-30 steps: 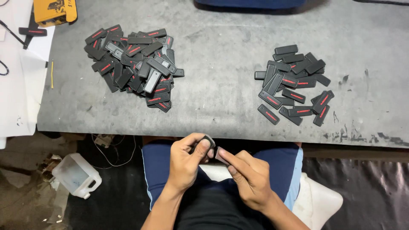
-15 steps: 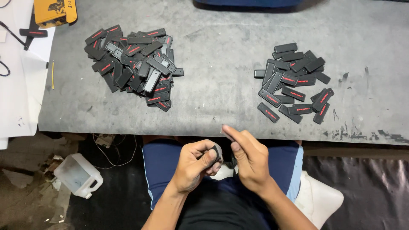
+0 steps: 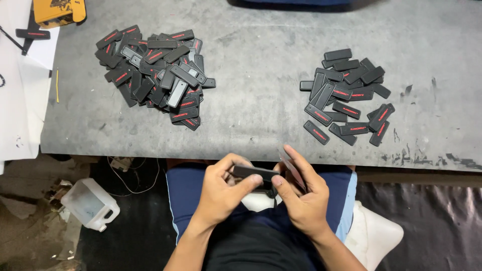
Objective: Inspecting and cleaning small black leather tags by rubbing the edges with fingers
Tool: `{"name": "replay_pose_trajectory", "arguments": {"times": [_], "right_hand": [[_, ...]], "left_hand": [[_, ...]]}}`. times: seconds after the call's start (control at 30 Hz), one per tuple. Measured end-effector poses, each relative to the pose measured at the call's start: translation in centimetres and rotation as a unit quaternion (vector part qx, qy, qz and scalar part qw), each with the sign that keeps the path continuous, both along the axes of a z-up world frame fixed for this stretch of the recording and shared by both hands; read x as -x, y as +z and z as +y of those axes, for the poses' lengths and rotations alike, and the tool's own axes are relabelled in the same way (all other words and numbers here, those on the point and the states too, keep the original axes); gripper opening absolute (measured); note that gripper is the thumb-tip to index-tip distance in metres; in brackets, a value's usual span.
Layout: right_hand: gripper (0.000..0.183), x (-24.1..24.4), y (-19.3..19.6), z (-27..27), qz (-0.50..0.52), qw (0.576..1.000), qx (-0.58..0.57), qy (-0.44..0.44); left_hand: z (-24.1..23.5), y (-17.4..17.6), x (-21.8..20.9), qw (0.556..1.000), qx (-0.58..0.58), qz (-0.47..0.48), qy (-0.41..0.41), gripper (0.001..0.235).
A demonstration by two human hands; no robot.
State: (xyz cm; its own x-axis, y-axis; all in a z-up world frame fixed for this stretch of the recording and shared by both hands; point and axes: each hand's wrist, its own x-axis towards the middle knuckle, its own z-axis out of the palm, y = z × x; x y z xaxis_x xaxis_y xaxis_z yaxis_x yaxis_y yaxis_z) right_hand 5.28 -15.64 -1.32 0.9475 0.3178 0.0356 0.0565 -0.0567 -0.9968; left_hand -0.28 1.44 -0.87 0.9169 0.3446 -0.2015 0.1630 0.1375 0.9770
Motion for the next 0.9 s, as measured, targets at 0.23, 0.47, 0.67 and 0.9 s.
{"name": "replay_pose_trajectory", "arguments": {"times": [0.23, 0.47, 0.67, 0.9], "right_hand": [[0.056, 2.1, -1.2, 1.8, -0.117, 0.993, 0.032, -0.004], [0.032, 1.0, -1.6, 1.3, -0.413, 0.895, 0.11, 0.125], [0.033, -2.6, -1.6, 1.2, -0.501, 0.838, 0.194, 0.094], [0.034, -0.4, -1.1, 1.3, -0.519, 0.835, 0.12, 0.138]], "left_hand": [[-2.4, -2.5, -1.7, 0.958, 0.244, -0.104, 0.113, 0.033], [-1.5, -2.9, -1.6, 0.946, 0.297, -0.001, 0.129, 0.043], [-2.5, -3.9, -0.9, 0.949, 0.307, 0.006, 0.069, 0.037], [-2.1, -5.8, -1.3, 0.927, 0.366, -0.017, 0.078, 0.039]]}}
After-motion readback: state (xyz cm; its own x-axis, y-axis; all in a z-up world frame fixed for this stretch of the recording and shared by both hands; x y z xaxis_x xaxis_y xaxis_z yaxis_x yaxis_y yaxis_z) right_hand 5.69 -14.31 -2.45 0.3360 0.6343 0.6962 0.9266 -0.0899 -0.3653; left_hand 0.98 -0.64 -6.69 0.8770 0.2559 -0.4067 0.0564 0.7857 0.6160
